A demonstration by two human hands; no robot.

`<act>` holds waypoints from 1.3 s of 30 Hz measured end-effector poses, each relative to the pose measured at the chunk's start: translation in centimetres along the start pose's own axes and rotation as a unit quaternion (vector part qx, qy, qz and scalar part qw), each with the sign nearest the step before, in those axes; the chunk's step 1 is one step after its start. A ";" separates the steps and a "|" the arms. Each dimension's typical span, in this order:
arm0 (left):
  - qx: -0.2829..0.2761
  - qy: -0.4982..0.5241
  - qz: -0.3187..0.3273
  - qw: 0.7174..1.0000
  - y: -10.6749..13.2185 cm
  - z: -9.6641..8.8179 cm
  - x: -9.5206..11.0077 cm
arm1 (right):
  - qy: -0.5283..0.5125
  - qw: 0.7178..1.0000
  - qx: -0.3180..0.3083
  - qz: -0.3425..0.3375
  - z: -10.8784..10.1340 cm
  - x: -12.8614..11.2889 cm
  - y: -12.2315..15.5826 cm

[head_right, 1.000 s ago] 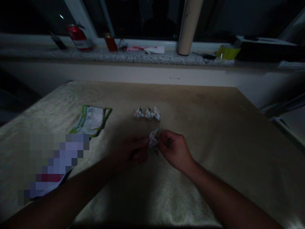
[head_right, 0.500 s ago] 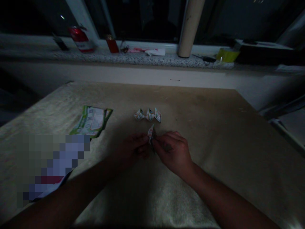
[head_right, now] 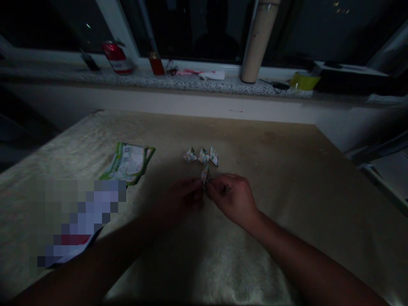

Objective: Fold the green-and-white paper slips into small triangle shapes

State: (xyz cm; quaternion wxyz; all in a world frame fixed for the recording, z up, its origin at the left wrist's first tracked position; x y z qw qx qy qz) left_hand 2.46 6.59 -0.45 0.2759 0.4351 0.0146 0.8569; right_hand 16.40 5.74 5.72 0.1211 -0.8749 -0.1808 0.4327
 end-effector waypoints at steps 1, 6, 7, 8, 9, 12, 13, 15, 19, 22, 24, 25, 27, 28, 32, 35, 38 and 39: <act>0.006 0.012 0.005 1.000 0.0 -0.1 0.2 | -0.010 1.000 -0.009 0.022 0.1 0.3 -0.4; 0.052 0.065 0.033 0.996 -0.3 -1.4 1.0 | -0.032 0.993 -0.074 0.084 0.5 0.8 -3.8; 0.064 0.072 0.038 0.995 -0.3 -1.8 1.1 | -0.024 0.992 -0.082 0.097 0.5 1.0 -4.8; 0.073 0.077 0.041 0.993 -0.3 -2.0 1.2 | -0.011 0.990 -0.088 0.111 0.5 1.2 -5.9; 0.078 0.080 0.043 0.993 -0.3 -2.2 1.3 | 0.014 0.988 -0.087 0.126 0.4 1.5 -7.1; 0.068 0.078 0.049 0.993 -0.1 -2.1 1.5 | 0.105 0.978 -0.119 0.135 0.6 2.2 -10.3; 0.063 0.076 0.050 0.994 -0.1 -1.9 1.5 | 0.132 0.973 -0.136 0.132 0.8 2.4 -11.2; 0.060 0.072 0.052 0.994 0.0 -1.7 1.5 | 0.180 0.960 -0.162 0.140 1.1 2.9 -12.5; 0.065 0.068 0.046 0.995 0.1 -1.7 1.5 | 0.216 0.946 -0.191 0.147 1.7 3.5 -13.7; 0.060 0.068 0.038 0.995 0.0 -1.7 1.3 | 0.231 0.939 -0.210 0.144 2.0 3.5 -14.0; 0.054 0.065 0.034 0.996 -0.1 -1.7 1.1 | 0.247 0.933 -0.219 0.141 2.2 3.3 -14.1; 0.052 0.064 0.033 0.996 -0.1 -1.8 1.0 | 0.257 0.931 -0.221 0.139 2.2 3.2 -14.2; 0.049 0.065 0.032 0.996 -0.2 -1.8 1.0 | 0.275 0.925 -0.223 0.136 2.3 3.0 -14.3; 0.049 0.065 0.033 0.996 -0.2 -1.8 0.9 | 0.283 0.923 -0.223 0.135 2.3 3.0 -14.3; 0.050 0.065 0.032 0.996 -0.1 -1.7 1.0 | 0.304 0.912 -0.237 0.140 2.7 3.1 -14.3; 0.045 0.066 0.029 0.996 -0.1 -1.6 1.1 | 0.316 0.904 -0.250 0.146 3.1 3.4 -14.3; 0.047 0.065 0.032 0.996 -0.2 -1.7 1.1 | 0.330 0.897 -0.253 0.151 3.6 3.7 -14.2; 0.047 0.064 0.032 0.996 -0.2 -1.7 1.0 | 0.333 0.895 -0.254 0.153 3.7 3.8 -14.2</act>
Point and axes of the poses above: each hand's wrist, its own y-axis away from the middle knuckle, its own z-axis out of the palm, x = y × z, the point moved 6 cm from there along -y, towards the middle knuckle, and after that the axes turned 3 degrees about -x, right-handed, at the moved point
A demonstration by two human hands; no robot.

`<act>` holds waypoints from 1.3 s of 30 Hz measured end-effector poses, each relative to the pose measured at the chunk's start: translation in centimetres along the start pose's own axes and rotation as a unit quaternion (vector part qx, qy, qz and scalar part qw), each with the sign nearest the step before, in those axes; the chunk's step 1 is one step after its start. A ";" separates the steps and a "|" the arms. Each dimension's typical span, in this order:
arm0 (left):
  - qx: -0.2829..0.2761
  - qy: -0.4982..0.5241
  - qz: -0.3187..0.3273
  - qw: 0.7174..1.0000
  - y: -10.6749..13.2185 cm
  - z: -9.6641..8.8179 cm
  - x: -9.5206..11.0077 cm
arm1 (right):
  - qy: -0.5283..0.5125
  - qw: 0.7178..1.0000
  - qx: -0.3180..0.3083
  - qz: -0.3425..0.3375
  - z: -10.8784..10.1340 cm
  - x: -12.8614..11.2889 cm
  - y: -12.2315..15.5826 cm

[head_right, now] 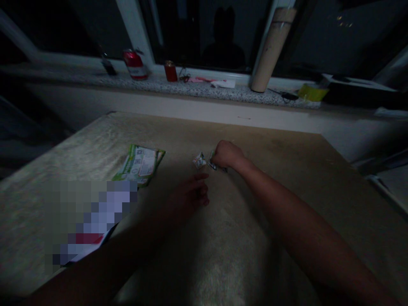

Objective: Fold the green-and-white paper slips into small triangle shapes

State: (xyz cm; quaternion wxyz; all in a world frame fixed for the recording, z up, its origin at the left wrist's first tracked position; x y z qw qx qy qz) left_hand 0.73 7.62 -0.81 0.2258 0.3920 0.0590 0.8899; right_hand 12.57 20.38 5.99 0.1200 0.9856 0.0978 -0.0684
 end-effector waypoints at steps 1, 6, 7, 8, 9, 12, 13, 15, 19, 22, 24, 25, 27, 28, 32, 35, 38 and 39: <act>0.001 0.000 -0.001 1.000 0.0 0.0 0.0 | 0.003 1.000 -0.002 0.002 0.2 0.0 -0.1; 0.003 0.002 -0.001 1.000 0.1 0.1 -0.1 | 0.011 1.000 -0.009 0.010 0.6 -0.1 -0.2; 0.002 0.004 0.000 1.000 0.1 0.1 0.0 | 0.012 1.000 -0.010 0.011 0.7 -0.1 -0.2; 0.001 0.005 -0.001 1.000 0.1 0.1 0.0 | 0.012 1.000 -0.010 0.013 0.7 -0.1 -0.1; 0.000 0.006 -0.001 1.000 0.1 0.1 0.0 | 0.013 1.000 -0.010 0.015 0.7 -0.1 -0.1; -0.002 0.004 -0.006 1.000 0.1 0.2 0.0 | 0.013 1.000 -0.008 0.020 0.7 -0.2 0.1; -0.001 0.004 -0.005 1.000 0.1 0.2 0.0 | 0.013 1.000 -0.006 0.021 0.7 -0.2 0.1; -0.001 0.003 -0.001 1.000 0.1 0.1 0.0 | 0.014 1.000 -0.002 0.025 0.8 -0.2 0.1; -0.002 0.005 -0.002 1.000 -0.1 -0.1 -0.1 | 0.012 0.999 0.006 0.031 0.9 -0.2 0.1; -0.002 0.003 -0.002 1.000 -0.3 -0.2 -0.2 | 0.007 0.999 0.008 0.030 0.9 -0.1 0.0; -0.001 -0.002 0.001 1.000 -0.4 -0.2 -0.3 | 0.002 1.000 0.011 0.028 1.0 -0.1 -0.1; 0.001 -0.007 0.005 1.000 -0.4 -0.1 -0.2 | -0.002 1.000 0.014 0.026 1.1 -0.1 -0.1; 0.011 -0.028 0.014 0.999 -0.4 -0.1 -0.1 | -0.012 1.000 0.018 0.019 1.1 0.0 0.0; 0.019 -0.047 0.020 0.998 -0.3 -0.2 -0.1 | -0.019 1.000 0.021 0.014 1.2 0.0 0.1; 0.044 -0.205 0.069 0.975 -0.1 -0.2 1.2 | -0.055 0.998 0.038 -0.010 1.1 0.3 0.9; 0.062 -0.381 0.143 0.911 0.5 0.0 3.9 | -0.083 0.994 0.075 -0.016 0.7 0.8 1.9; 0.096 -0.582 0.187 0.785 1.7 -0.4 7.6 | -0.107 0.988 0.107 -0.022 0.6 1.3 3.6; 0.101 -0.639 0.192 0.738 2.1 -0.7 9.0 | -0.118 0.986 0.114 -0.032 0.7 1.3 4.4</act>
Point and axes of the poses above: each hand's wrist, its own y-axis away from the middle knuckle, its own z-axis out of the palm, x = y × z, the point moved 6 cm from there along -y, towards the middle knuckle, and after that the axes turned 3 degrees about -x, right-handed, at the moved point
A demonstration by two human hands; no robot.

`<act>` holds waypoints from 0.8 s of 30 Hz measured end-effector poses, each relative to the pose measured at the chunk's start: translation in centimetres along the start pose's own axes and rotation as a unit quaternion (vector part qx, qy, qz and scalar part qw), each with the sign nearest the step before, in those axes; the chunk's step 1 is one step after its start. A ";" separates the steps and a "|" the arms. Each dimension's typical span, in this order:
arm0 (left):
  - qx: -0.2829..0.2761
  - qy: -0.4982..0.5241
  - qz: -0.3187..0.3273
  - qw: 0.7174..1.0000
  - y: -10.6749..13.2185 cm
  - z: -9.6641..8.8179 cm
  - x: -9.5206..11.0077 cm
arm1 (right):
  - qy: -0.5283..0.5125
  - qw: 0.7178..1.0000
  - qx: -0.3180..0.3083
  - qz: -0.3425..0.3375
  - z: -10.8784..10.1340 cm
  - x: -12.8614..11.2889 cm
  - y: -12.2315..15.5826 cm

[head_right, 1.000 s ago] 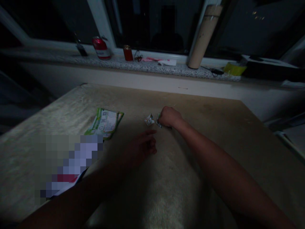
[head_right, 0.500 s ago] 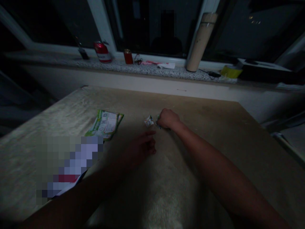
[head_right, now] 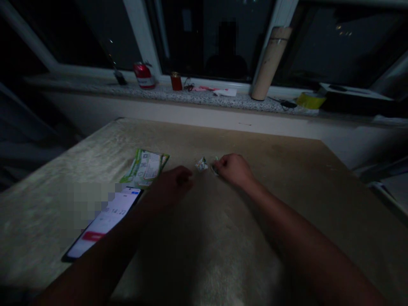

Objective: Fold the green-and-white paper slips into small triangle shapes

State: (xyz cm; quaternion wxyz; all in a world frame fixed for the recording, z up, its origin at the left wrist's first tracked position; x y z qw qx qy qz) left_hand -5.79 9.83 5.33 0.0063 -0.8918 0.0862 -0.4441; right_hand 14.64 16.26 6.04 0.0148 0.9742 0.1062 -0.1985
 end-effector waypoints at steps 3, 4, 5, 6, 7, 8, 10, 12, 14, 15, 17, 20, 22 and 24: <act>0.022 -0.208 0.000 0.978 -0.6 -4.6 -1.5 | -0.085 0.995 0.009 -0.055 0.5 -0.5 2.7; 0.011 -0.264 -0.010 0.964 -0.9 -5.8 -2.3 | -0.100 0.992 0.003 -0.071 0.9 -0.7 3.7; -0.008 -0.307 -0.023 0.951 -1.1 -6.8 -3.2 | -0.111 0.990 -0.005 -0.086 1.4 -0.9 4.7; -0.028 -0.338 -0.044 0.940 -1.4 -7.7 -4.1 | -0.120 0.988 -0.011 -0.098 1.9 -1.1 5.6; -0.041 -0.358 -0.068 0.930 -1.5 -8.4 -5.0 | -0.129 0.986 -0.019 -0.105 2.5 -1.2 6.5; -0.054 -0.370 -0.085 0.923 -1.7 -8.8 -5.8 | -0.138 0.985 -0.025 -0.105 3.2 -1.3 7.2; -0.090 -0.380 -0.113 0.914 -1.9 -9.0 -6.9 | -0.153 0.981 -0.037 -0.114 4.3 -1.5 8.2; -0.099 -0.384 -0.127 0.909 -2.0 -8.9 -7.4 | -0.154 0.979 -0.043 -0.124 5.1 -1.6 8.7; -0.097 -0.389 -0.135 0.906 -2.2 -8.7 -7.3 | -0.156 0.978 -0.046 -0.130 5.5 -1.6 8.8; -0.095 -0.391 -0.139 0.905 -2.2 -8.7 -7.2 | -0.159 0.977 -0.051 -0.131 5.6 -1.5 8.8; -0.099 -0.393 -0.146 0.902 -2.3 -8.7 -7.0 | -0.169 0.975 -0.058 -0.133 5.8 -1.4 8.7; -0.119 -0.407 -0.145 0.894 -2.2 -8.8 -6.5 | -0.171 0.974 -0.060 -0.134 6.0 -1.1 8.7; -0.136 -0.432 -0.127 0.882 -2.0 -8.6 -6.1 | -0.168 0.975 -0.060 -0.131 6.1 -0.9 8.7; -0.149 -0.467 -0.095 0.866 -1.7 -8.3 -5.6 | -0.169 0.975 -0.062 -0.130 6.2 -0.8 8.8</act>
Point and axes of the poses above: each hand's wrist, its own y-axis away from the middle knuckle, its own z-axis out of the palm, x = y × z, the point moved 6 cm from there along -y, towards the middle knuckle, and after that the axes turned 3 degrees about -x, right-handed, at the moved point
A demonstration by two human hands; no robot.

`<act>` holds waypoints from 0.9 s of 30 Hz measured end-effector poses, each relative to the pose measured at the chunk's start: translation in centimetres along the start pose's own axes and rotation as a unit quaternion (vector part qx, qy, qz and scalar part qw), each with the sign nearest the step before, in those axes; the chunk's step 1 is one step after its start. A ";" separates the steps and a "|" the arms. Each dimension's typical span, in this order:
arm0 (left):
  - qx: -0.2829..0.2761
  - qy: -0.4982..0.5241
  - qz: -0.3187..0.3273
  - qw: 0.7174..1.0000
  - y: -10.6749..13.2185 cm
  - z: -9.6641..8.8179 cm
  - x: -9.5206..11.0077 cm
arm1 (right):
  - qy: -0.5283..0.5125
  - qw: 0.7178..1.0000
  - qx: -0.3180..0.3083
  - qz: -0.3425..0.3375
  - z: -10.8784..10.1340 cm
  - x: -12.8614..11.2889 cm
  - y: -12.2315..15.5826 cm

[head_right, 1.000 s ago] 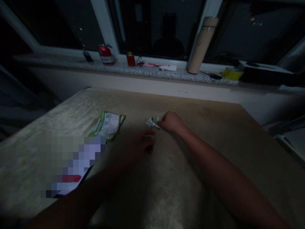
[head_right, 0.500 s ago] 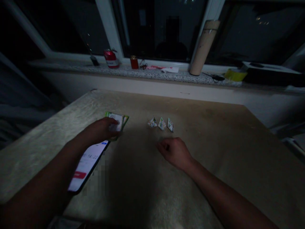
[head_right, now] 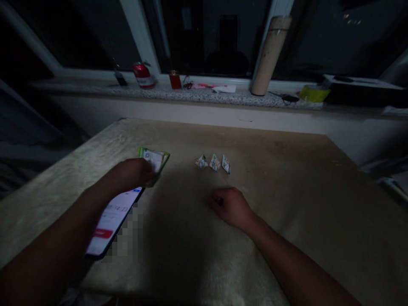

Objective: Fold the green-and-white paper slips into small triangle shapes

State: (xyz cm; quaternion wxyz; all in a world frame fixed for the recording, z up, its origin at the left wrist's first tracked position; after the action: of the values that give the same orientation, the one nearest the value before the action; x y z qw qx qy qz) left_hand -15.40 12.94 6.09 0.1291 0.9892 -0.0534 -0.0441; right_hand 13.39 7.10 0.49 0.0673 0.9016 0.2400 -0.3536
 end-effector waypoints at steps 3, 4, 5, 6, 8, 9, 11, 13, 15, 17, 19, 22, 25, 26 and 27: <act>0.018 -0.048 0.006 0.999 0.6 0.1 0.6 | -0.009 1.000 -0.006 0.001 0.1 0.0 0.0; 0.023 -0.058 0.003 0.998 0.7 0.2 0.8 | -0.011 1.000 -0.007 0.001 0.1 -0.1 0.0; 0.027 -0.064 -0.001 0.998 0.8 0.3 0.9 | -0.014 1.000 -0.008 0.001 0.0 -0.1 0.0; 0.029 -0.069 -0.002 0.997 0.9 0.5 1.0 | -0.014 1.000 -0.007 0.001 0.0 -0.1 0.0; 0.031 -0.076 -0.006 0.997 1.0 0.6 1.2 | -0.013 1.000 -0.005 0.001 0.0 -0.1 0.0; 0.032 -0.077 -0.009 0.997 1.0 0.5 1.3 | -0.013 1.000 -0.004 0.000 0.0 -0.1 0.0; 0.042 -0.070 -0.021 0.996 1.3 0.1 1.2 | -0.012 1.000 -0.005 -0.004 0.0 -0.1 0.0; 0.071 -0.051 -0.040 0.995 1.9 -1.0 1.0 | -0.012 1.000 -0.003 -0.006 0.0 -0.2 0.0; 0.116 -0.039 -0.078 0.989 2.8 -2.4 0.6 | -0.012 1.000 -0.002 -0.004 0.0 -0.2 0.0; 0.179 -0.037 -0.080 0.980 3.9 -3.9 0.7 | -0.014 1.000 -0.003 -0.002 0.0 -0.2 0.0; 0.228 -0.031 -0.145 0.962 4.9 -5.1 0.2 | -0.017 1.000 -0.005 -0.001 0.0 -0.2 0.0; 0.296 0.006 -0.118 0.948 5.8 -6.2 1.0 | -0.019 1.000 0.000 -0.009 -0.1 -0.3 0.0; 0.353 0.151 -0.093 0.919 6.6 -6.5 2.2 | -0.021 0.998 0.042 -0.042 -0.9 -1.1 0.3; 0.352 0.223 -0.073 0.906 6.8 -6.2 2.8 | -0.016 0.996 0.067 -0.063 -1.4 -1.6 0.5; 0.344 0.299 -0.051 0.889 6.9 -5.7 3.6 | -0.005 0.990 0.105 -0.089 -2.0 -2.2 0.8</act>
State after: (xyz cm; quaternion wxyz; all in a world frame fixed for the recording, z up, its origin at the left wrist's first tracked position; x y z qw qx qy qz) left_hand -11.89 7.29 13.08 -0.2117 0.9394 0.0266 0.2684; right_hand 13.58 6.17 3.39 -0.0581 0.8768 0.2811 -0.3859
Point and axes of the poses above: each hand's wrist, its own y-axis away from the middle knuckle, its own z-axis out of the palm, x = y × z, the point moved 6 cm from there along -y, towards the middle knuckle, and after that the axes turned 3 degrees about -x, right-handed, at the moved point
